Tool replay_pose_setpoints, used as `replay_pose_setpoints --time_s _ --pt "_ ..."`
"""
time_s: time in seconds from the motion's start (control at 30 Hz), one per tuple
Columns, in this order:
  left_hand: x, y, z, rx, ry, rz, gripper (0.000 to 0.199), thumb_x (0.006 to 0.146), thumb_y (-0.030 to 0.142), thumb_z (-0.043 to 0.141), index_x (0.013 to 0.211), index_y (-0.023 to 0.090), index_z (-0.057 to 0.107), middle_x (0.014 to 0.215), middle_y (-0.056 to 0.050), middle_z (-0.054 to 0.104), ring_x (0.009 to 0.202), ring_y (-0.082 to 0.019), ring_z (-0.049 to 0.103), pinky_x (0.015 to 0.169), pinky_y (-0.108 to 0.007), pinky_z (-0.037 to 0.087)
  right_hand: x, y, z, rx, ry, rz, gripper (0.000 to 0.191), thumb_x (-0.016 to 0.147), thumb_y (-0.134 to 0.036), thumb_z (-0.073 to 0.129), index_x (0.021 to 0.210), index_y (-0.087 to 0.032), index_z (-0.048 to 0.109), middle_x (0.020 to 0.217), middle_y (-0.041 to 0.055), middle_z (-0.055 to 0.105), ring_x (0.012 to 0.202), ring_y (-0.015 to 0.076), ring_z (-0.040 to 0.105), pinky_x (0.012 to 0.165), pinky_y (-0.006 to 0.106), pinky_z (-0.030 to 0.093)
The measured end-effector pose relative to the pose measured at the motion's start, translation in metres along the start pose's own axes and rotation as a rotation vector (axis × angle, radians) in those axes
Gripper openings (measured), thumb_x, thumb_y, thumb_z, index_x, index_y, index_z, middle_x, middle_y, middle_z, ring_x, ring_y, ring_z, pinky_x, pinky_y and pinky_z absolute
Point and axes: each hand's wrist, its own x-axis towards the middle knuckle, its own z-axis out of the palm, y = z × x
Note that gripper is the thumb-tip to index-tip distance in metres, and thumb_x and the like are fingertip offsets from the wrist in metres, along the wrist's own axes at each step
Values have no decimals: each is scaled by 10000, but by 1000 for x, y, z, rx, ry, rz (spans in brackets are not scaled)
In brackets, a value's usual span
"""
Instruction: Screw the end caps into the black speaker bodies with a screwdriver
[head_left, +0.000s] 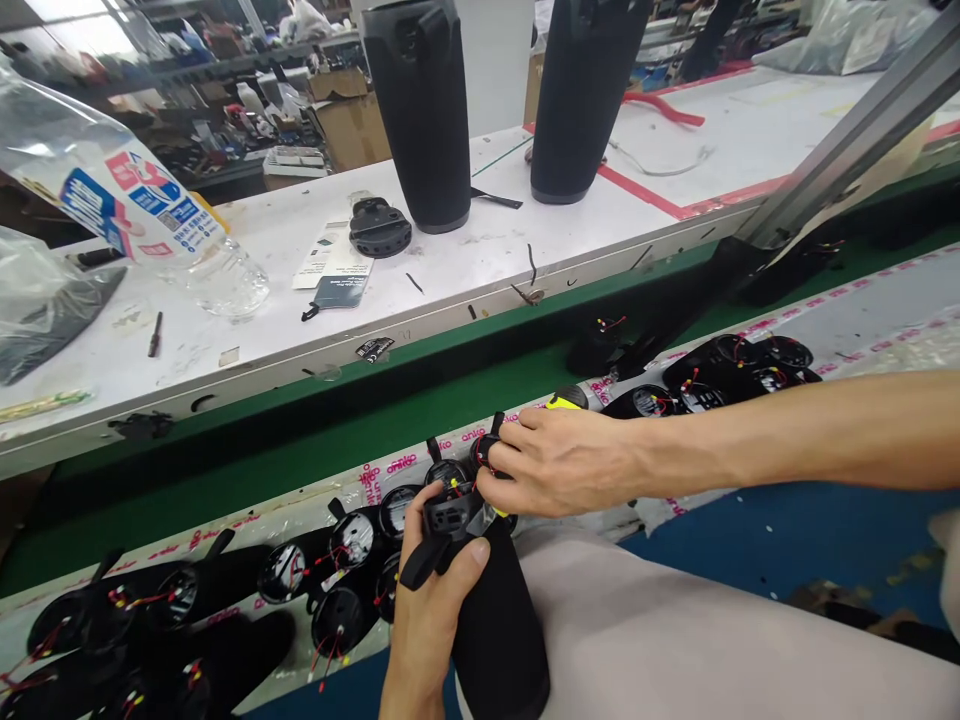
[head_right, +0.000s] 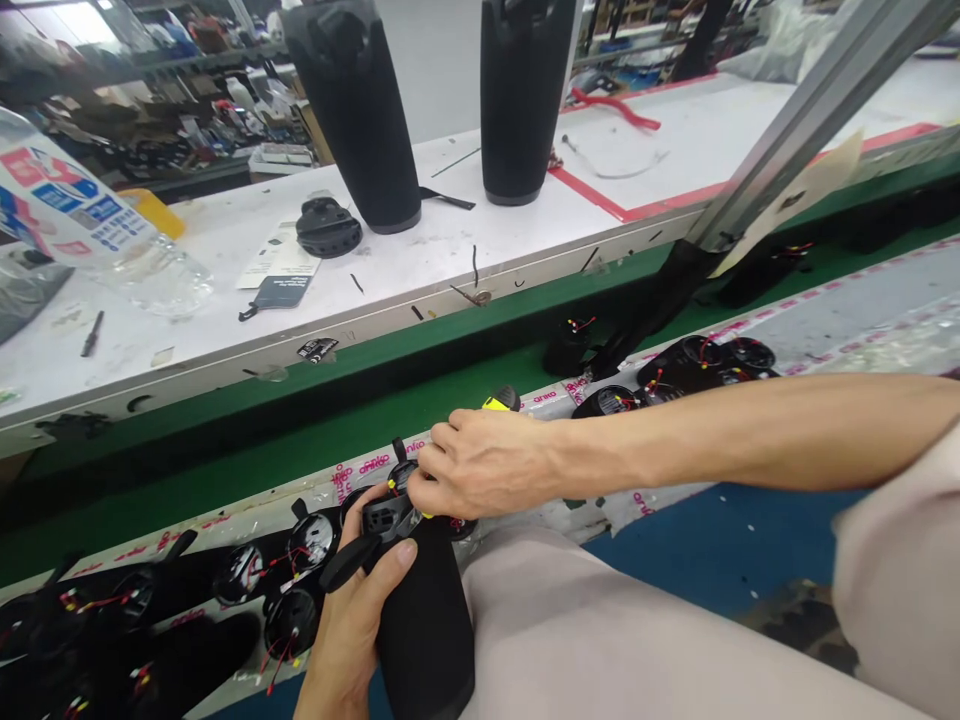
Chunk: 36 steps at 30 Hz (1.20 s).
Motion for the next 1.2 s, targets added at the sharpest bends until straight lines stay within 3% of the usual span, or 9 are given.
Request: replay_pose_setpoints --time_s 0.47,0.83,1.2 --pt "-1 4 0 47 -5 -2 745 782 546 868 1444 300 630 1282 -54 800 1215 -332 704 1038 -432 504 3 8 -6 19 -57 -66 144 1104 -142 498 1122 -162 638 787 12 606 665 186 529 604 380 230" --pt "-2 12 4 77 -14 6 719 797 536 842 1442 304 623 1401 -67 777 1328 -356 688 1090 -455 494 7 15 -15 21 -161 -80 190 1089 -136 496 1214 -168 636 815 25 639 656 194 567 582 385 213" --pt "-2 11 5 131 -21 21 690 807 520 820 1428 288 628 1426 -83 747 1381 -370 640 1120 -481 466 -1 6 -5 -98 -33 -69 227 1092 -118 464 1240 -156 631 792 32 651 623 194 548 561 370 207"
